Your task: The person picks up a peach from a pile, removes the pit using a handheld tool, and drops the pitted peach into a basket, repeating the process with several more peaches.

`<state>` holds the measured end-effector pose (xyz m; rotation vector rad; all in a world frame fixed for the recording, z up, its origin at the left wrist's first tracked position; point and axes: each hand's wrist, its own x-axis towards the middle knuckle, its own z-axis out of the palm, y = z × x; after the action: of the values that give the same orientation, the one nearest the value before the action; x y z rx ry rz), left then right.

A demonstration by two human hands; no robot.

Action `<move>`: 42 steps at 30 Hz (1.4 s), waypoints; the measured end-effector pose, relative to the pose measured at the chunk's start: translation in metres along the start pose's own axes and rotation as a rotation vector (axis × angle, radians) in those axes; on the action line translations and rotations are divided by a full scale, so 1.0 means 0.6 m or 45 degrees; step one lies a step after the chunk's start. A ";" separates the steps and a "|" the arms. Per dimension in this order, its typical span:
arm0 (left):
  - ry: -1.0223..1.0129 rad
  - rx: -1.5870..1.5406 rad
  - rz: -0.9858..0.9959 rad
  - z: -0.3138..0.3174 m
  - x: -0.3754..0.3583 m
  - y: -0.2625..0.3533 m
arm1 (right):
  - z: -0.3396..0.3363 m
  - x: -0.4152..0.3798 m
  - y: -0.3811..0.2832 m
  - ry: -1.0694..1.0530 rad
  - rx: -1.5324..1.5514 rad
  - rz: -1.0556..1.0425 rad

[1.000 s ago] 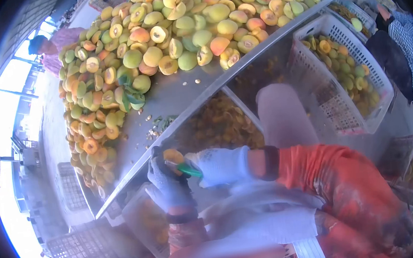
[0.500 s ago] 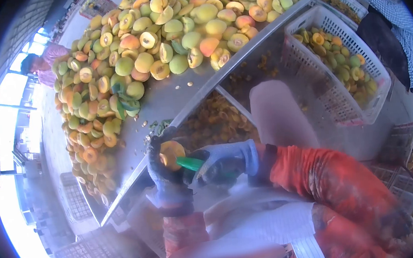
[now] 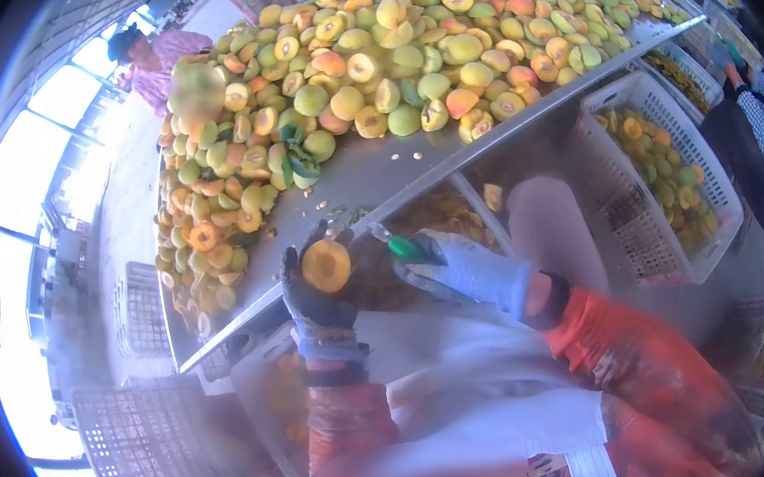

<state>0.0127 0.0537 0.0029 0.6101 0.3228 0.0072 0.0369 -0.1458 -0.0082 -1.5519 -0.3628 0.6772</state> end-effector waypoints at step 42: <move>0.778 2.158 1.015 -0.097 0.570 0.491 | -0.002 0.779 -0.228 0.411 -1.181 -1.144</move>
<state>0.3458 0.3626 0.0231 2.4124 0.6282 0.7649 0.4216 0.1504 0.0325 -2.0425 -1.1346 -0.5318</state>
